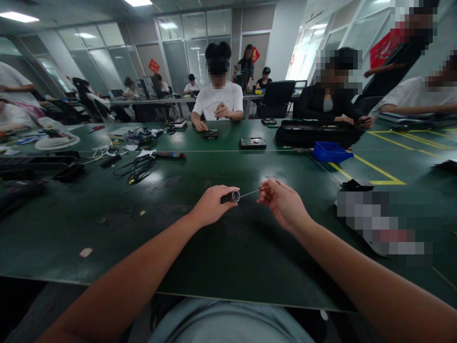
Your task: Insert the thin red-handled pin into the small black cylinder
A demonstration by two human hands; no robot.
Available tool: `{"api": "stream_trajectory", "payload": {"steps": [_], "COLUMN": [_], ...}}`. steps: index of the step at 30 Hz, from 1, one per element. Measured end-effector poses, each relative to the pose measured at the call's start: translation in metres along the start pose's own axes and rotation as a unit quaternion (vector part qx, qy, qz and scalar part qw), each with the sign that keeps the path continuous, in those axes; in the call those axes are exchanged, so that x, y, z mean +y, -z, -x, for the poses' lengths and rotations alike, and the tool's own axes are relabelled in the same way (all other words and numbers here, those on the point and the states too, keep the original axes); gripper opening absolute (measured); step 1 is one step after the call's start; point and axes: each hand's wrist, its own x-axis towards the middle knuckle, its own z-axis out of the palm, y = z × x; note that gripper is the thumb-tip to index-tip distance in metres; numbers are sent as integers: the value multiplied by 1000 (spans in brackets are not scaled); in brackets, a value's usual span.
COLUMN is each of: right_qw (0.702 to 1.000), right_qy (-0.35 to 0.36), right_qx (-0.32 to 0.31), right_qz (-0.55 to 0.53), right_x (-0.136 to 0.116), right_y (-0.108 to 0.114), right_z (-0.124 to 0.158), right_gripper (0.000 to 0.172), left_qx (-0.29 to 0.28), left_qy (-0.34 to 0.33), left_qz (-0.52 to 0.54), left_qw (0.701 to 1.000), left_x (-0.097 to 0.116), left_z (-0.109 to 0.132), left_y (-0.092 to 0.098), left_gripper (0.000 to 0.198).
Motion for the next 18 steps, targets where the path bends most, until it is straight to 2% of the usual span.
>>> {"api": "stream_trajectory", "payload": {"steps": [5,11,13,18], "right_qw": [992,976,963,905], "right_qy": [95,136,156,211], "right_qx": [-2,-21,-26,-15], "right_qz": [81,167,218,368], "right_x": [3,0,-4,-12], "right_y": [0,-2,-2,-3], "right_z": [3,8,11,18], "right_gripper": [27,28,27,28], "left_qx": [-1,-8,-10,-12], "left_qy": [29,25,26,27], "left_qz": [0,3,-2,-5], "left_qw": [1000,1000,1000,1000], "left_x": [3,3,2,2], "left_z": [1,1,1,1], "left_y": [1,0,-1,-1], "left_gripper": [38,38,37,37]}}
